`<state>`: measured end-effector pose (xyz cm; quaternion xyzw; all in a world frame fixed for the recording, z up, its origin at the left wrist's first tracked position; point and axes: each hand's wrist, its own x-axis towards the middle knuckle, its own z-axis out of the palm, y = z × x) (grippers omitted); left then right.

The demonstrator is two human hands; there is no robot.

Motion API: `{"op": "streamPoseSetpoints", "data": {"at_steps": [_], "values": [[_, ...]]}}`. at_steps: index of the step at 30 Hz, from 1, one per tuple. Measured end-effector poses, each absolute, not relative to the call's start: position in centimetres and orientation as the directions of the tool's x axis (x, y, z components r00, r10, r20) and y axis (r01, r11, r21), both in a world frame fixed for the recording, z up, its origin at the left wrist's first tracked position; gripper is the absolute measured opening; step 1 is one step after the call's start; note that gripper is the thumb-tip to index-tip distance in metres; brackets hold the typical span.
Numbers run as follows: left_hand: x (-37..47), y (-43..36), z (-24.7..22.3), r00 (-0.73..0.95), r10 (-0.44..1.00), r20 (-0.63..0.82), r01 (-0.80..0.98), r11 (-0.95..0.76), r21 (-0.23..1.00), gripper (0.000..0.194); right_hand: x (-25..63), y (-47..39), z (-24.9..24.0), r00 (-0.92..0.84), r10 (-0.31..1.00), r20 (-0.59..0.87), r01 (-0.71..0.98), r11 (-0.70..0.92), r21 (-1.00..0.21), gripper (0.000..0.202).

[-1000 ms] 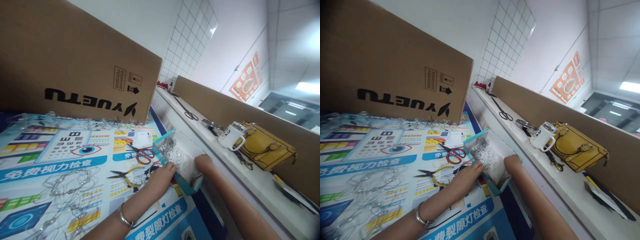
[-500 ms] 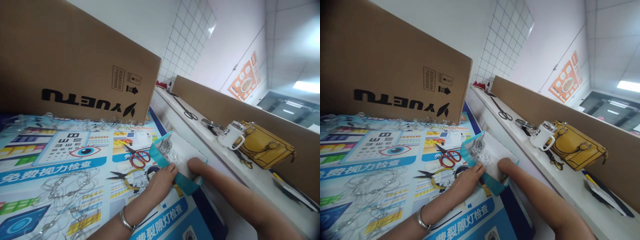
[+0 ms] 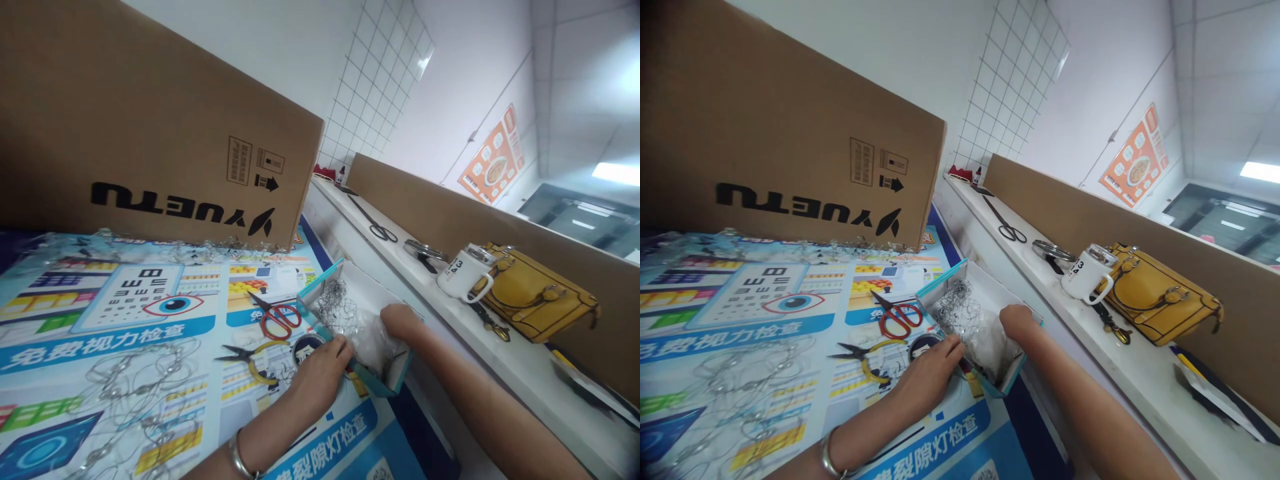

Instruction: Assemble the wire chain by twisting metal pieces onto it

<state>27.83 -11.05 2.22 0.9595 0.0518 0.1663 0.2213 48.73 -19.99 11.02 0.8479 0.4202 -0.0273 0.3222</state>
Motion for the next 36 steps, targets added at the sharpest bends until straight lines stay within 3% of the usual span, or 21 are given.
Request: {"op": "streamPoseSetpoints", "data": {"at_steps": [5, 8, 12, 19, 22, 25, 30, 36], "values": [[27.4, -11.2, 2.2, 0.942, 0.178, 0.285, 0.042, -0.903, 0.427, 0.048, 47.8, -19.7, 13.8, 0.589, 0.749, -0.304, 0.784, -0.438, 0.440, 0.028], [27.1, -11.3, 2.4, 0.942, 0.180, 0.282, 0.049, -0.908, 0.417, 0.047, 46.2, -19.2, 14.4, 0.445, 0.841, -0.306, 0.884, -0.358, 0.301, 0.015], [26.9, -11.3, 2.6, 0.943, 0.184, 0.278, 0.051, -0.903, 0.426, 0.048, 44.3, -17.6, 13.8, 0.270, 0.918, -0.289, 0.962, -0.247, 0.115, 0.015], [27.0, -11.3, 1.5, 0.944, 0.171, 0.283, 0.040, -0.909, 0.416, 0.052, 45.0, -13.6, 12.0, 0.247, 0.940, -0.235, 0.967, -0.254, 0.001, 0.019], [26.9, -11.2, 1.2, 0.946, 0.156, 0.286, 0.026, -0.911, 0.411, 0.054, 45.5, -13.2, 11.5, 0.213, 0.924, -0.319, 0.971, -0.235, -0.034, 0.028], [26.9, -11.0, 1.3, 0.947, 0.149, 0.283, 0.016, -0.906, 0.422, 0.055, 45.7, -14.4, 11.4, 0.119, 0.875, -0.470, 0.981, -0.176, -0.079, 0.025], [26.9, -10.9, 1.1, 0.942, 0.154, 0.297, 0.020, -0.912, 0.409, 0.052, 45.6, -17.4, 11.2, 0.120, 0.830, -0.545, 0.992, -0.124, 0.030, 0.016], [26.9, -11.0, 0.7, 0.940, 0.129, 0.316, -0.007, -0.919, 0.395, 0.052, 46.3, -17.3, 13.2, 0.288, 0.887, -0.360, 0.951, -0.221, 0.217, 0.014]]}}
